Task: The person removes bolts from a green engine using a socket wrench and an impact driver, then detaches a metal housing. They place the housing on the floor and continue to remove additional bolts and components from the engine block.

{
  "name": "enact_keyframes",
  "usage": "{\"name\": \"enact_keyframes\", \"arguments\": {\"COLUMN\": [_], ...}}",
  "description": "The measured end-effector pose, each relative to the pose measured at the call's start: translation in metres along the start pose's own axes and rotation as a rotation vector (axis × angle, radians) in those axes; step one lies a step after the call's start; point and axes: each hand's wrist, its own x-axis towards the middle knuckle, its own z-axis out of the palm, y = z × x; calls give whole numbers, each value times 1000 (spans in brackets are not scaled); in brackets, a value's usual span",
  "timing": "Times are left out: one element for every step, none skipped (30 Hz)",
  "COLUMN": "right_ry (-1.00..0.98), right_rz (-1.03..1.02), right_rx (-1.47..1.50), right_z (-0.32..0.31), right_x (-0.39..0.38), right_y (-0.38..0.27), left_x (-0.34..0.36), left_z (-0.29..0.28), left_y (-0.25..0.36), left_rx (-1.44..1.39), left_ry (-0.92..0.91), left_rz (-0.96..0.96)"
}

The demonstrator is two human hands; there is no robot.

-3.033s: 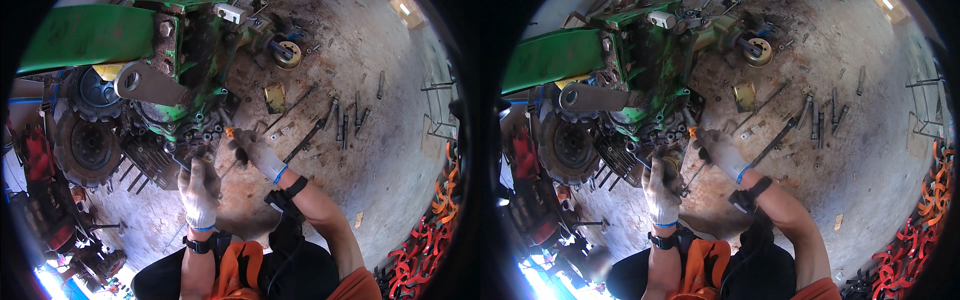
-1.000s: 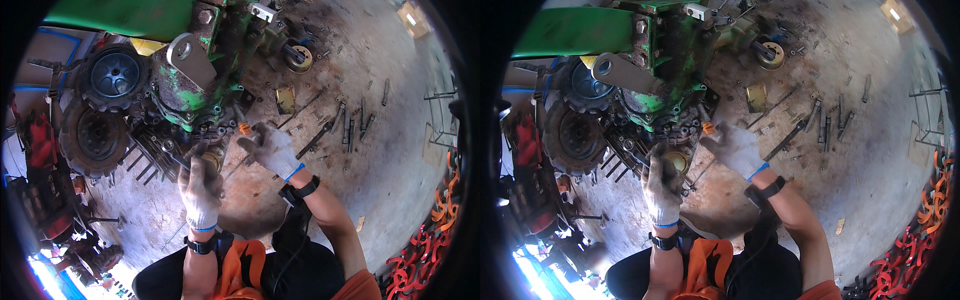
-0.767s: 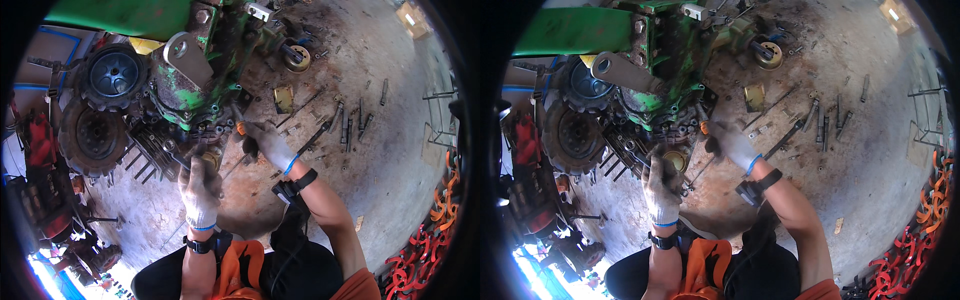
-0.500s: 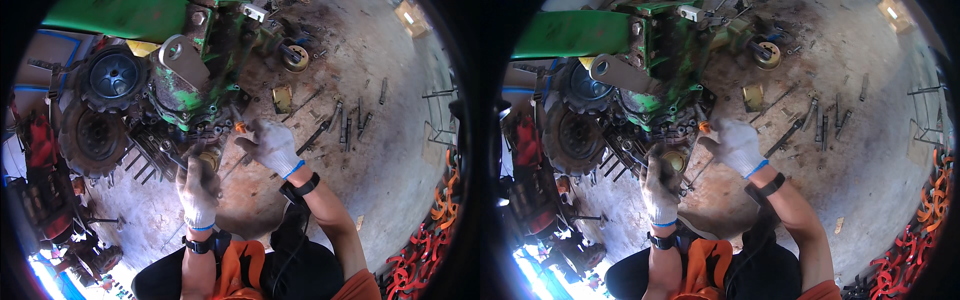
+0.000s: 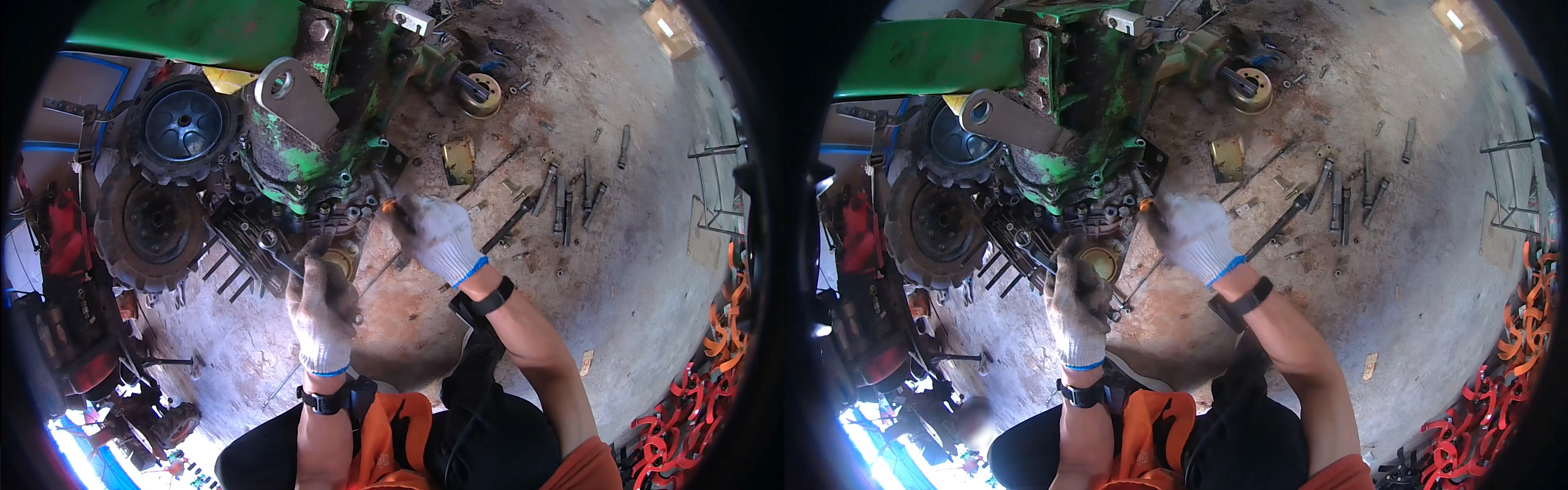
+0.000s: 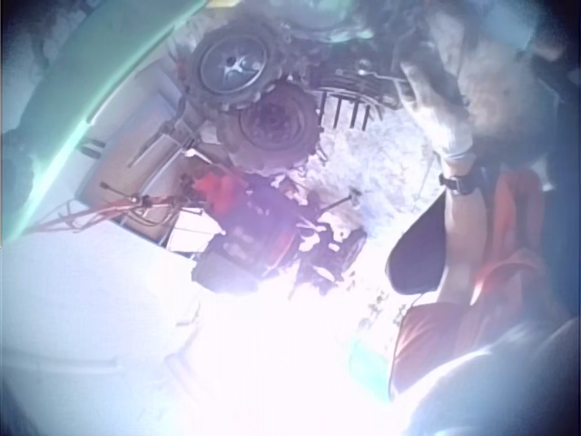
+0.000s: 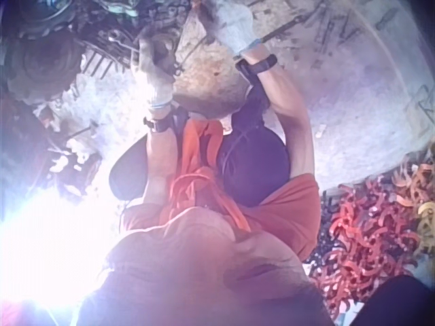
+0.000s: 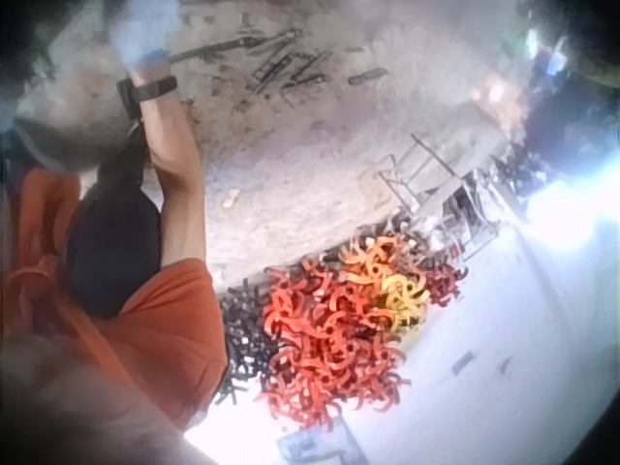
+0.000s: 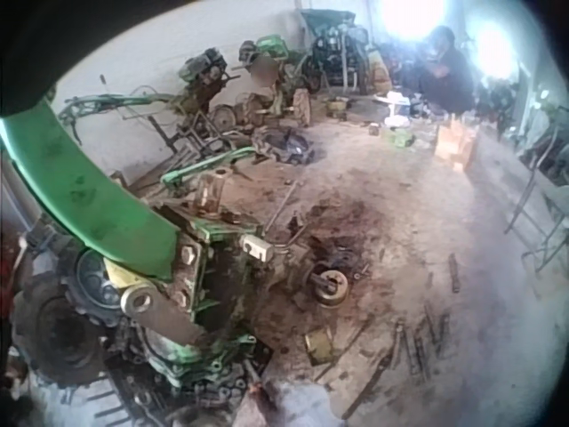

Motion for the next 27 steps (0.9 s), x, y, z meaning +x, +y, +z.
{"name": "enact_keyframes", "arguments": {"right_ry": [-8, -176, -305, -424, -372, -320, -277, -271, -240, -174, -86, 23, -77, -168, -262, -339, -414, -411, -387, -396, -411, -272, -161, -45, -37, -94, -92], "right_rz": [-7, 325, 599, 943, 856, 846, 840, 858, 530, 355, 159, -47, -21, 236, 490, 701, 820, 780, 776, 844, 813, 536, 277, 26, -12, 12, 8], "right_rx": [11, 479, 971, 1395, 1314, 1173, 1039, 904, 344, 190, 39, -118, -140, 176, 498, 841, 1258, 1251, 1211, 1120, 926, 592, 249, -102, -126, -118, -103], "right_z": [1, 1, 1, 2, 0, -2, -5, -6, -13, -14, -15, -15, -13, -12, -11, -9, -9, -7, -9, -8, -12, -13, -14, -14, -12, -9, -5], "right_x": [1, 3, 3, 3, 2, 0, -3, -4, -5, -3, -1, 1, 8, 9, 11, 11, 10, 9, 5, 3, 0, -1, -1, 0, 3, 5, 7], "right_y": [-1, 0, -1, -2, -2, -2, -4, -7, -5, -6, -5, -6, -5, -7, -6, -8, -7, -8, -8, -10, -8, -8, -7, -6, -5, -4, -4], "left_x": [-1, -2, -3, -3, -3, -3, -2, -2, -1, 0, 1, 2, 3, 2, 2, 2, 2, 2, 2, 3, 3, 4, 4, 5, 5, 5, 4], "left_z": [0, 0, 1, 1, 1, 1, 0, 0, -1, -2, -3, -4, -4, -5, -5, -6, -6, -7, -7, -8, -8, -8, -9, -8, -8, -7, -7], "left_y": [0, 1, 1, 0, 0, 0, 1, 1, 2, 2, 2, 1, 1, 1, 1, 0, 0, 0, -1, -1, 0, 0, 1, 1, 2, 2, 2], "left_rx": [-1, 5, 4, -6, -14, -22, -22, -21, -4, 2, 6, 14, 11, 9, 9, 12, 13, 3, 7, 4, -1, -11, -6, -2, 8, 3, 5], "left_ry": [20, 3, -7, -8, -34, -42, -41, 15, -17, -21, -29, -38, -30, -17, 0, -5, -14, -27, -47, -30, -15, -6, -24, -46, -35, -51, -29], "left_rz": [-7, -4, -12, -30, -15, -12, -13, -46, -19, -10, -5, 0, -4, -4, -3, -7, -15, -16, -23, -22, -23, -18, -12, -10, -25, -13, -17]}}
